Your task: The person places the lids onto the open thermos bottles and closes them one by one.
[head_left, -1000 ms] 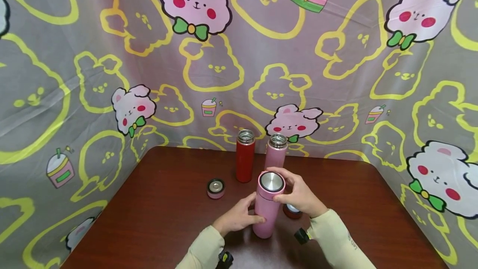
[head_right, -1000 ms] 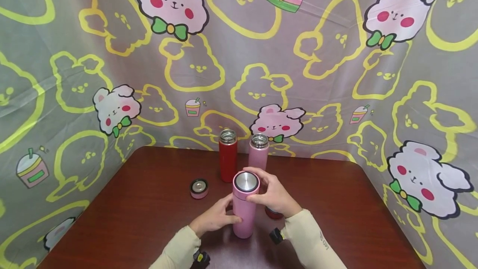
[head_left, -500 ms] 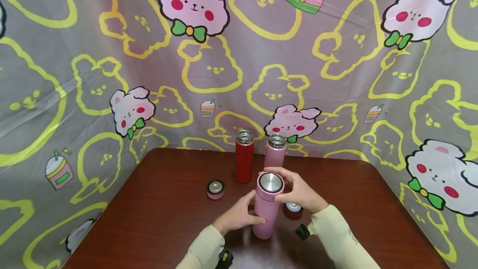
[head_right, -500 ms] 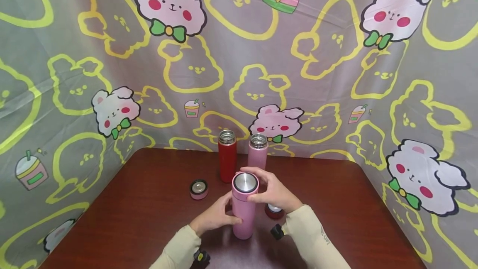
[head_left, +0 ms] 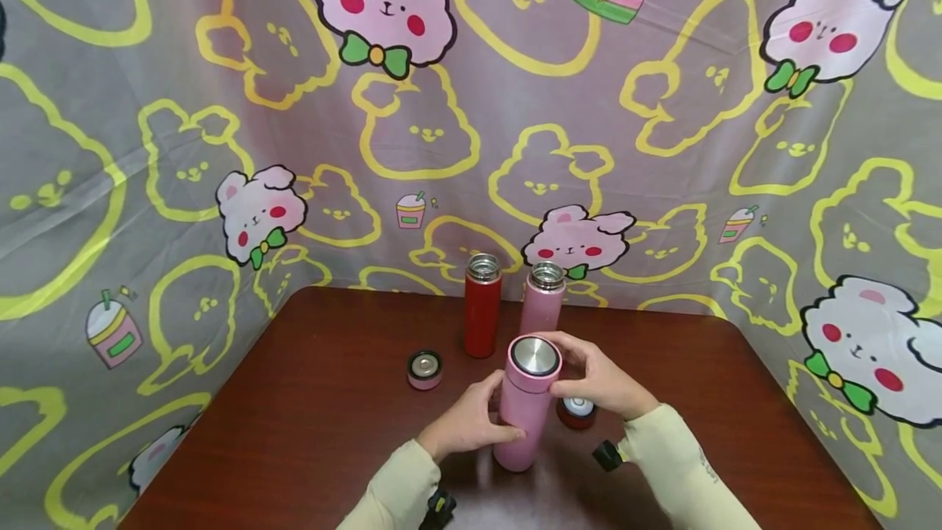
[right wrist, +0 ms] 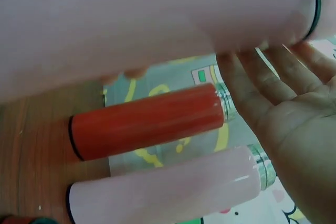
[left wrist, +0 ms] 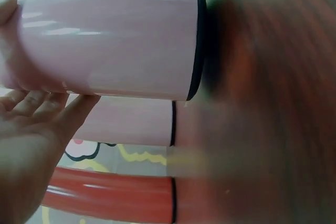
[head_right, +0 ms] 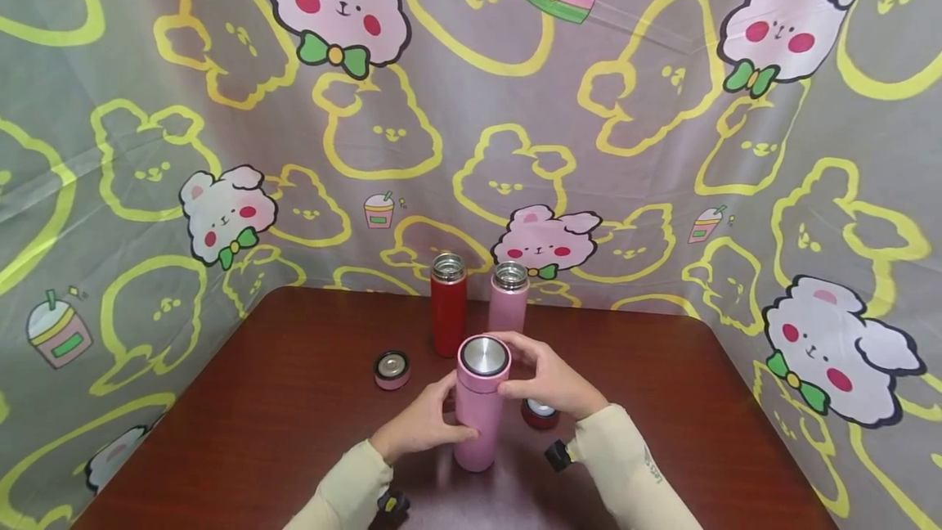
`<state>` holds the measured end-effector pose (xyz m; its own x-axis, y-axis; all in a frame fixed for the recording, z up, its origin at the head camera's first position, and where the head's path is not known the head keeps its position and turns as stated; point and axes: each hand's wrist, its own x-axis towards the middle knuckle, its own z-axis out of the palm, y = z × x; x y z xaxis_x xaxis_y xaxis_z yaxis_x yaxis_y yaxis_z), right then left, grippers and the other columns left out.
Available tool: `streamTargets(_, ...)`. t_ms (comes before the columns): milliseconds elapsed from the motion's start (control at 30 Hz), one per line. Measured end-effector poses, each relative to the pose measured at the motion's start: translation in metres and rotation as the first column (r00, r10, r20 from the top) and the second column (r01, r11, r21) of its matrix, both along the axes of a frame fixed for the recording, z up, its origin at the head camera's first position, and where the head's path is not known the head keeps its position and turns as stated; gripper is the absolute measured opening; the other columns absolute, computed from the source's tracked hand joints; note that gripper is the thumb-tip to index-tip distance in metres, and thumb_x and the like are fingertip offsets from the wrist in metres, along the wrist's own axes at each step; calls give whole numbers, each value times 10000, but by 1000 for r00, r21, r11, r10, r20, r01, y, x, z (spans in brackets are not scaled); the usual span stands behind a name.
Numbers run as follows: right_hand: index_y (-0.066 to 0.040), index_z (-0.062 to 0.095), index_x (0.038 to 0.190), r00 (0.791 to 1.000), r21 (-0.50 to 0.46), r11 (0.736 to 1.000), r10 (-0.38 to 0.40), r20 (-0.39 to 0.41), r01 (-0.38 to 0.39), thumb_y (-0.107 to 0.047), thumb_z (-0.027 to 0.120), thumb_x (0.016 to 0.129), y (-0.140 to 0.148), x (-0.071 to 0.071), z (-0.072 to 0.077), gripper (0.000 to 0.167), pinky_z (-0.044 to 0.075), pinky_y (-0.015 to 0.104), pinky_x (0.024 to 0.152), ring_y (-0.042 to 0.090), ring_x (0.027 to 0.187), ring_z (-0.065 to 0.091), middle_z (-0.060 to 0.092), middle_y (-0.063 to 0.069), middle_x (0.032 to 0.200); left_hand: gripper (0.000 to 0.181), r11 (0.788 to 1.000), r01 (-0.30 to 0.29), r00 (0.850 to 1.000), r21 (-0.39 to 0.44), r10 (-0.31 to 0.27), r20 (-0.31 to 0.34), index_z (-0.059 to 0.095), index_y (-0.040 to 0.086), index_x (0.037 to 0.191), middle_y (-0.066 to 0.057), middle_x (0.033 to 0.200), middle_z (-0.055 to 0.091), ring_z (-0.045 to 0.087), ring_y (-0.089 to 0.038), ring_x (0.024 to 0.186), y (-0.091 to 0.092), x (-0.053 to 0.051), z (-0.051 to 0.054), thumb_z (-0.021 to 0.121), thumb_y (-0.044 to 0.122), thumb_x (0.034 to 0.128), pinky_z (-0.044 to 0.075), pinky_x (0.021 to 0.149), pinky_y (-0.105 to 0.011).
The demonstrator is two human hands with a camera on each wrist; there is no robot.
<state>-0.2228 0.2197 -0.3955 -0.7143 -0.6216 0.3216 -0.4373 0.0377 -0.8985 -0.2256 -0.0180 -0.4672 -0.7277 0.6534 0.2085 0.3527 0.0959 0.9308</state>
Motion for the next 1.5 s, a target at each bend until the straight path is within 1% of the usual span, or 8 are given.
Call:
streamTargets(233, -47, 445, 1364, 998, 35, 999, -4, 60, 2, -30, 572, 926, 13, 0, -6, 456, 479, 373, 916, 368, 1194, 495, 521, 188, 1308, 674, 997, -80, 992, 10, 80, -100, 415, 157, 1330, -9, 1227, 562, 581, -146, 1063, -11, -1, 16, 777, 194, 763, 493, 853, -281)
streamTargets(367, -81, 481, 1337, 995, 127, 989, -85, 54, 78, -96, 594, 932, 19, 2, -11, 421, 479, 323, 910, 351, 1183, 505, 556, 134, 1278, 635, 985, -174, 973, 10, 173, -151, 426, 125, 1302, -22, 1165, 584, 595, -156, 995, -22, 1, 35, 757, 150, 760, 500, 827, -312)
streamTargets(567, -157, 524, 1282, 976, 295, 934, -215, 14, 202, -220, 635, 918, 26, 4, -18, 386, 479, 287, 879, 274, 1142, 542, 590, 22, 1220, 564, 945, -324, 920, 34, 324, -219, 444, -2, 1230, -102, 1081, 585, 590, -213, 936, -44, 9, 78, 739, 82, 757, 504, 794, -378)
streamTargets(767, -158, 542, 1244, 951, 411, 860, -298, -77, 303, -216, 639, 915, 35, 5, -30, 348, 480, 410, 880, 235, 1121, 554, 606, 1, 1182, 567, 884, -460, 850, 84, 466, -247, 451, -32, 1234, -159, 1082, 593, 600, -273, 943, -67, 0, 95, 744, 57, 757, 513, 796, -416)
streamTargets(900, -134, 587, 1182, 926, 450, 809, -335, -175, 378, -228, 653, 903, 40, 8, -35, 301, 474, 469, 876, 245, 1076, 580, 620, 3, 1139, 590, 849, -520, 806, 98, 525, -272, 438, -51, 1245, -208, 1094, 583, 595, -319, 956, -85, -12, 97, 755, 81, 765, 509, 802, -461)
streamTargets(1167, -68, 644, 1088, 861, 489, 709, -396, -319, 508, -217, 664, 889, 48, 11, -46, 249, 501, 434, 806, 249, 974, 610, 640, 55, 1059, 668, 767, -635, 725, 89, 632, -272, 426, 39, 1294, -164, 1148, 571, 581, -294, 1002, -126, -52, 79, 789, 231, 767, 488, 835, -469)
streamTargets(1367, -77, 667, 1027, 812, 522, 623, -421, -404, 583, -208, 695, 861, 54, 11, -53, 214, 504, 390, 770, 186, 906, 609, 642, 9, 985, 680, 690, -720, 647, 76, 706, -287, 432, 29, 1267, -185, 1124, 577, 571, -320, 998, -146, -63, 75, 799, 279, 752, 468, 839, -483)
streamTargets(1500, -86, 671, 1006, 793, 546, 575, -432, -430, 609, -206, 701, 853, 58, 11, -55, 197, 501, 395, 765, 174, 888, 602, 630, -14, 954, 695, 660, -750, 629, 47, 733, -259, 407, 42, 1281, -179, 1143, 562, 565, -320, 1011, -156, -67, 66, 794, 291, 761, 473, 845, -492)
